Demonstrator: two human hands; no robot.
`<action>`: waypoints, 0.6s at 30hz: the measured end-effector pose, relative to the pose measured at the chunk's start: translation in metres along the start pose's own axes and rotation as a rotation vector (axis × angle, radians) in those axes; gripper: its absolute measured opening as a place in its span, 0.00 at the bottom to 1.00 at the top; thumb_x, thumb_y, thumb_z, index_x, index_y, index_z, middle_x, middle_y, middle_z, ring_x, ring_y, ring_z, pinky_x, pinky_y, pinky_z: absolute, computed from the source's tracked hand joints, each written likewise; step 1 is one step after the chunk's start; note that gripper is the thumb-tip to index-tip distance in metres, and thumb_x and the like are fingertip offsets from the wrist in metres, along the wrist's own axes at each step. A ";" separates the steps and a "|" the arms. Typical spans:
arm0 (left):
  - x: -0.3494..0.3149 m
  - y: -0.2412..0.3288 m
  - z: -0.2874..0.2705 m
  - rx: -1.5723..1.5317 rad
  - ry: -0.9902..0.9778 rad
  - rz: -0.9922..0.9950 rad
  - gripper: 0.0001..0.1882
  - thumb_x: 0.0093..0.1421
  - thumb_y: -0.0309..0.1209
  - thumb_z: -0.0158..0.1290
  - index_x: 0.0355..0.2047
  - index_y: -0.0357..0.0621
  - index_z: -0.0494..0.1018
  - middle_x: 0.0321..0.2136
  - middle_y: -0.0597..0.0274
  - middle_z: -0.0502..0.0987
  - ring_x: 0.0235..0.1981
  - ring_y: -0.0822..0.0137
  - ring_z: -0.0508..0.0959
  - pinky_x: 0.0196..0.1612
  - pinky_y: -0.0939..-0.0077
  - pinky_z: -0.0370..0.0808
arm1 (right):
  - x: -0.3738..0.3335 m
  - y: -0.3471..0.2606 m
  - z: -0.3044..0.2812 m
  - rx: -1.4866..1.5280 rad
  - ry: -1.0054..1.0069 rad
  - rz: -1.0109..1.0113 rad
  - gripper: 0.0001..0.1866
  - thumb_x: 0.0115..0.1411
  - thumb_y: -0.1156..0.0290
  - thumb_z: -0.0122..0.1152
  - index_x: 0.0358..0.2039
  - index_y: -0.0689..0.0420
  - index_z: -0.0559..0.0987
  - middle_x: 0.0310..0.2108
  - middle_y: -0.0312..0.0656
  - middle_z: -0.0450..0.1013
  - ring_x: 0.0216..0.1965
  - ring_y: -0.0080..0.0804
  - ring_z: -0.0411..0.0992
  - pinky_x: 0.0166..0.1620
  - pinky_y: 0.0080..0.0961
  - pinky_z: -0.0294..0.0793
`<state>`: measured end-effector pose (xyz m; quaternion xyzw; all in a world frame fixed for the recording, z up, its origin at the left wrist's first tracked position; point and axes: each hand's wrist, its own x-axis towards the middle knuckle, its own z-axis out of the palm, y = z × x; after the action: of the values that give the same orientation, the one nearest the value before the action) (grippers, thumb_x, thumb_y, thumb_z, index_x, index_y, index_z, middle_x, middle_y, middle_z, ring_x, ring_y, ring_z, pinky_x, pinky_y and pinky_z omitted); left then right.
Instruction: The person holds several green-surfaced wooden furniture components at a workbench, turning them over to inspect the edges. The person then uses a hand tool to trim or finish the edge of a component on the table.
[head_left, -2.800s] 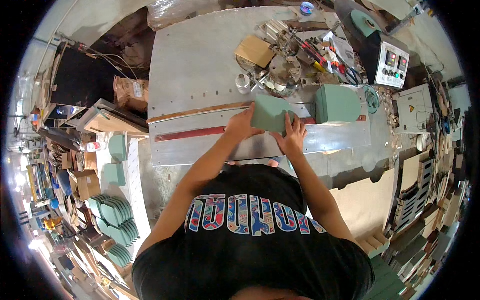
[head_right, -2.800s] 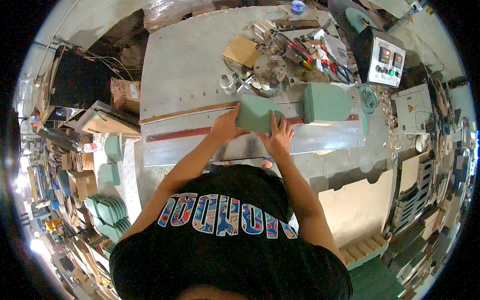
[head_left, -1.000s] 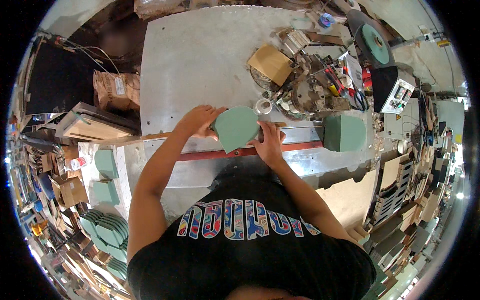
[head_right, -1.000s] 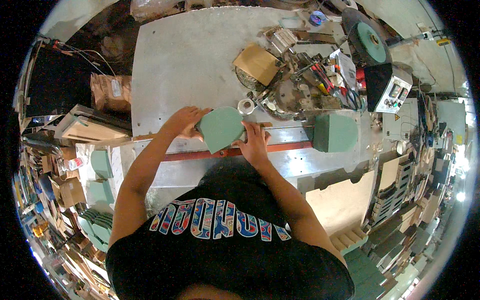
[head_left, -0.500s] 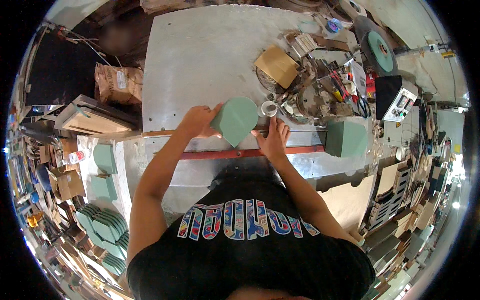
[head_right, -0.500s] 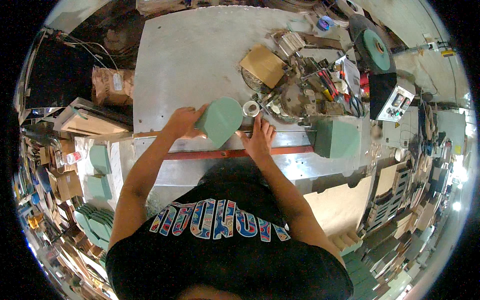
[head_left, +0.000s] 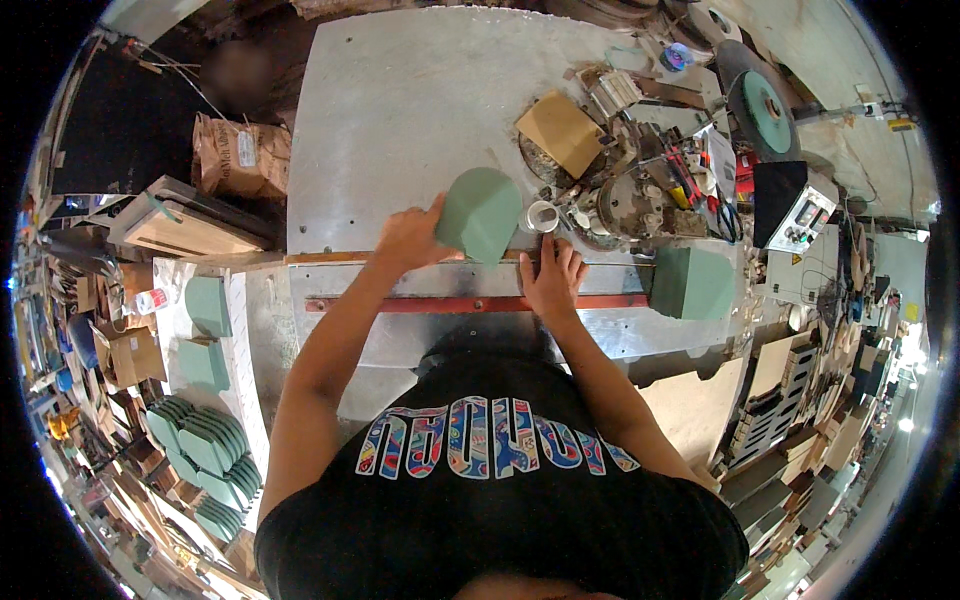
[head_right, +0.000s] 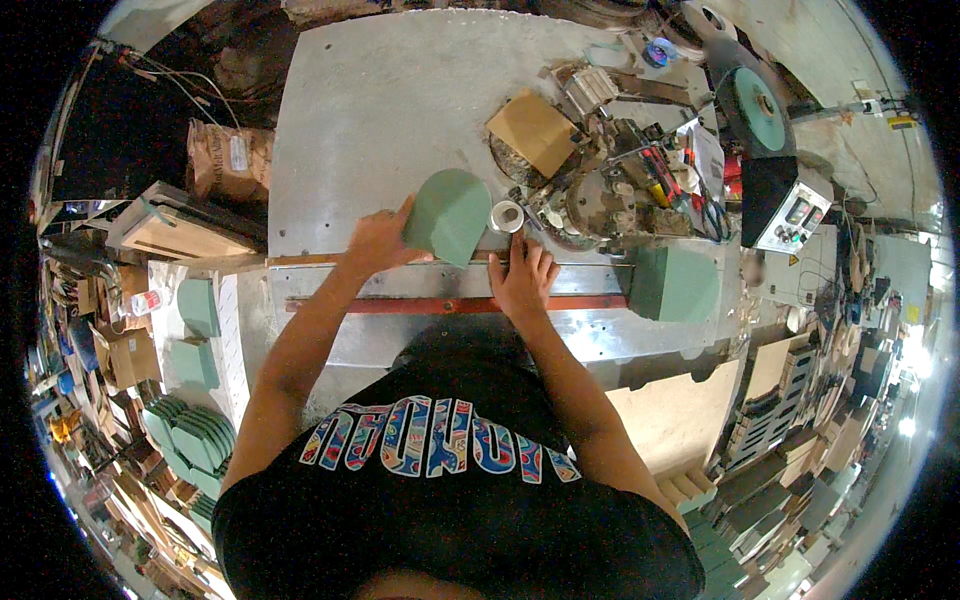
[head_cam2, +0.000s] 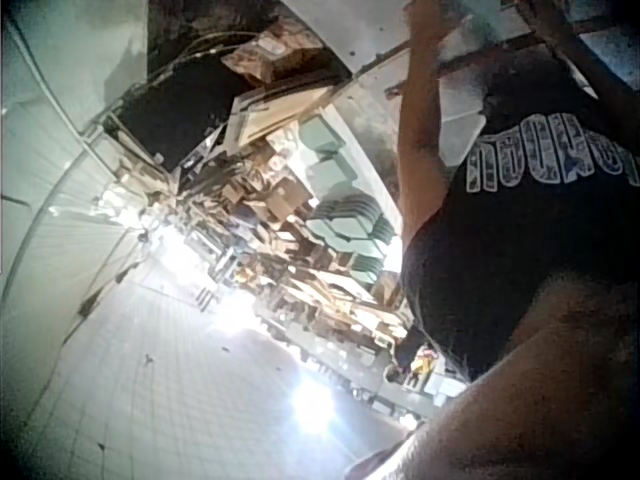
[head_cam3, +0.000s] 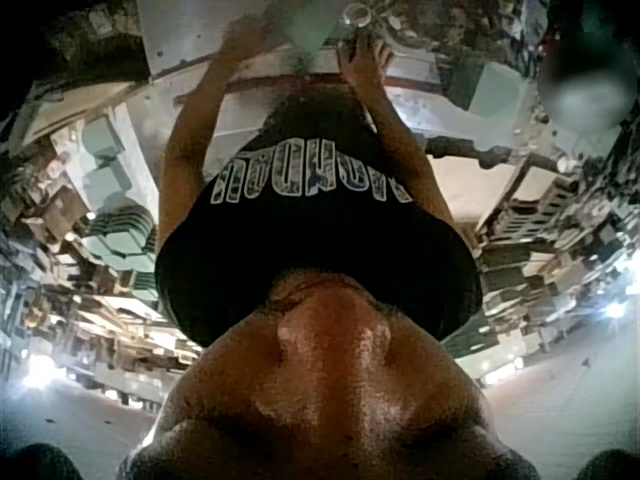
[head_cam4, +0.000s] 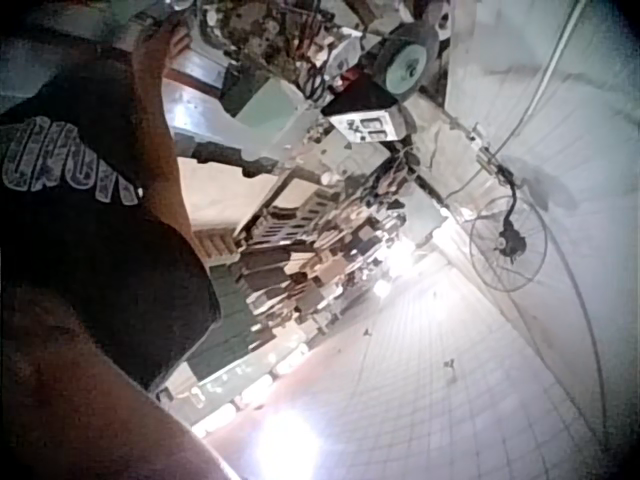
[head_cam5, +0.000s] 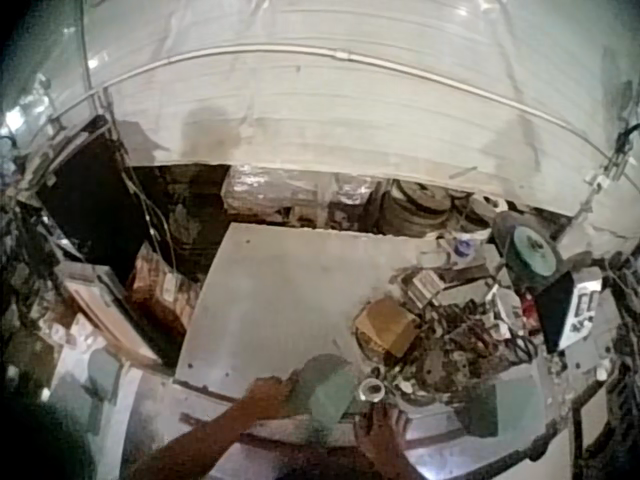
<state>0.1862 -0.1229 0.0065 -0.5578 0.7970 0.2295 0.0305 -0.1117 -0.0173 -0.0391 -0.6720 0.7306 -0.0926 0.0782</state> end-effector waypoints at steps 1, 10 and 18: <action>0.002 0.003 0.002 -0.023 0.001 -0.021 0.70 0.48 0.72 0.72 0.81 0.44 0.58 0.40 0.42 0.86 0.45 0.41 0.88 0.48 0.47 0.83 | 0.000 -0.001 -0.001 0.004 -0.006 0.001 0.41 0.72 0.43 0.61 0.76 0.55 0.69 0.65 0.50 0.68 0.65 0.58 0.64 0.67 0.61 0.58; 0.010 0.024 0.016 -0.123 -0.014 -0.180 0.72 0.52 0.72 0.70 0.82 0.40 0.52 0.43 0.39 0.88 0.45 0.38 0.89 0.49 0.46 0.85 | -0.017 -0.017 -0.005 0.106 -0.097 -0.010 0.46 0.72 0.45 0.61 0.80 0.60 0.62 0.66 0.54 0.66 0.64 0.61 0.64 0.65 0.64 0.60; 0.005 0.041 0.023 -0.233 0.044 -0.327 0.70 0.55 0.63 0.72 0.80 0.26 0.49 0.37 0.41 0.88 0.39 0.45 0.90 0.42 0.52 0.86 | 0.025 -0.104 -0.031 0.322 -0.111 -0.309 0.51 0.71 0.56 0.63 0.83 0.67 0.48 0.73 0.67 0.60 0.70 0.68 0.64 0.74 0.59 0.63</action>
<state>0.1420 -0.1069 -0.0023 -0.6844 0.6643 0.3001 -0.0149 -0.0209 -0.0494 0.0166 -0.7588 0.5894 -0.1819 0.2093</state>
